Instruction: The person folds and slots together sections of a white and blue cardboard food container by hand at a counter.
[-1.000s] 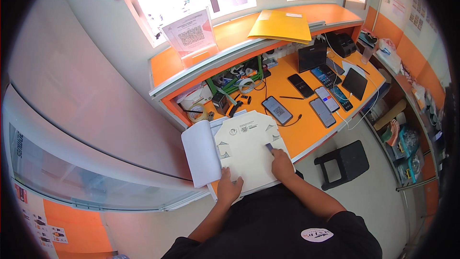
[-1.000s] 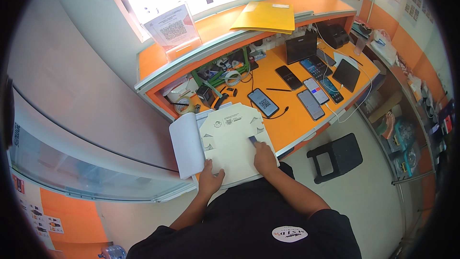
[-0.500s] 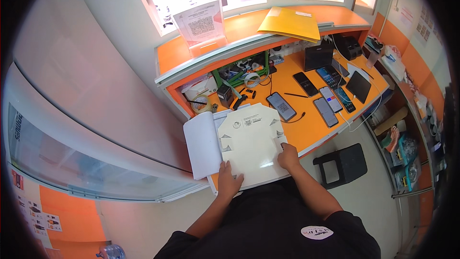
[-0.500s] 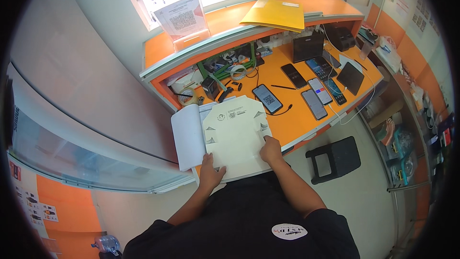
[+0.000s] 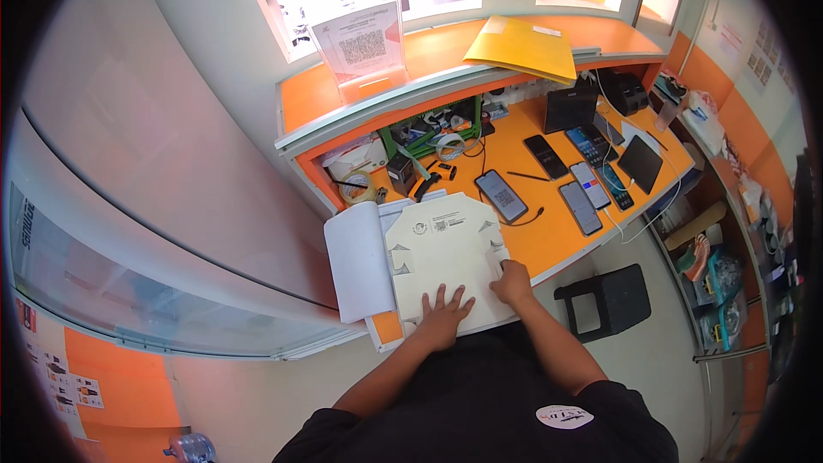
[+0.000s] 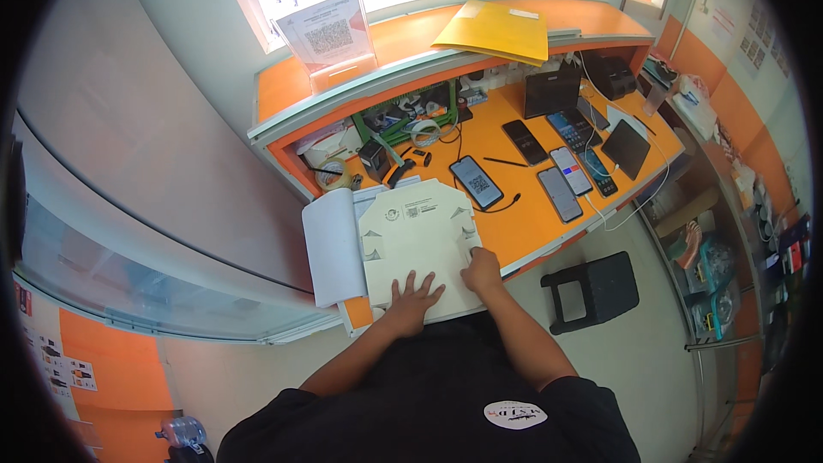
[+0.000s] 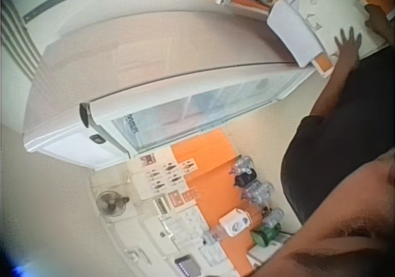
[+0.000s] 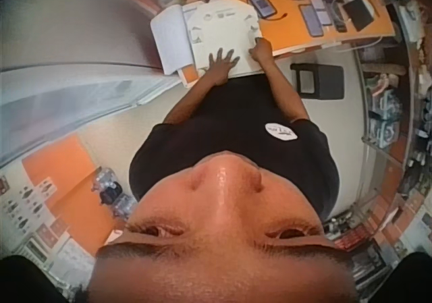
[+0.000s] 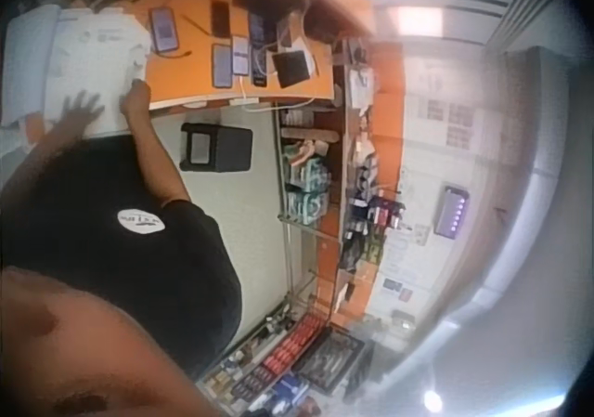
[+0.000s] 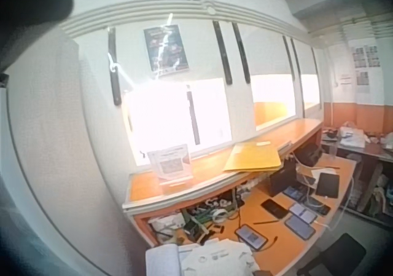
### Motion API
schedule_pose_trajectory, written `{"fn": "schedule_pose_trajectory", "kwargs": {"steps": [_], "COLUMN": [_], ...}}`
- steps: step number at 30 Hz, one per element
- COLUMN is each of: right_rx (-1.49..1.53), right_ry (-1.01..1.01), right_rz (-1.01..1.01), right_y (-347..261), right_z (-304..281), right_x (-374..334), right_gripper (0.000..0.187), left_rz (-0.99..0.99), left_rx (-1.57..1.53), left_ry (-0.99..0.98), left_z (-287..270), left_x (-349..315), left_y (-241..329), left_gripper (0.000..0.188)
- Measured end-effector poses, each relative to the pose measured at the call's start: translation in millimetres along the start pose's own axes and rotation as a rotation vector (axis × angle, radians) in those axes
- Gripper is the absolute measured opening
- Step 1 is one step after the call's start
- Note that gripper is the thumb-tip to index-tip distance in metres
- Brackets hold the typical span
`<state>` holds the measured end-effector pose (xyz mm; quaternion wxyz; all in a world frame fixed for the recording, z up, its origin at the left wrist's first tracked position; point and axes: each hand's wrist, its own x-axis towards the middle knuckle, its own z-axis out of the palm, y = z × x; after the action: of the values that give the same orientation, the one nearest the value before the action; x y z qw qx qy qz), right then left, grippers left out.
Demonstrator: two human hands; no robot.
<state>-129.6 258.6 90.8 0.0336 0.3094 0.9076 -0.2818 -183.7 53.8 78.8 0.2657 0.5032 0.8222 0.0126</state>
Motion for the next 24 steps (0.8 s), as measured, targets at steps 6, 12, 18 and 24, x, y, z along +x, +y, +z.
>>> {"fn": "schedule_pose_trajectory", "kwargs": {"steps": [6,12,18,24], "right_rx": [-0.347,-0.520,-0.384,-0.197], "right_ry": [0.142,0.293,0.009,0.336], "right_rz": [-0.262,-0.487,-0.369,-0.536], "right_y": [-10,-3,-7,-19], "right_z": [42,60,26,0], "right_x": [-29,-36,-25,-55], "right_gripper": [0.027,0.022,0.024,0.030], "left_rz": [-0.003,-0.015,-0.049,-0.211], "left_rx": [-0.046,-0.011,-0.240,-1.186], "left_ry": [-0.053,-0.077,0.269,0.585], "left_z": [-10,-7,10,-12], "left_x": [1,4,8,39], "left_y": [6,5,-12,-4], "left_gripper": [0.094,0.090,0.054,0.043]}}
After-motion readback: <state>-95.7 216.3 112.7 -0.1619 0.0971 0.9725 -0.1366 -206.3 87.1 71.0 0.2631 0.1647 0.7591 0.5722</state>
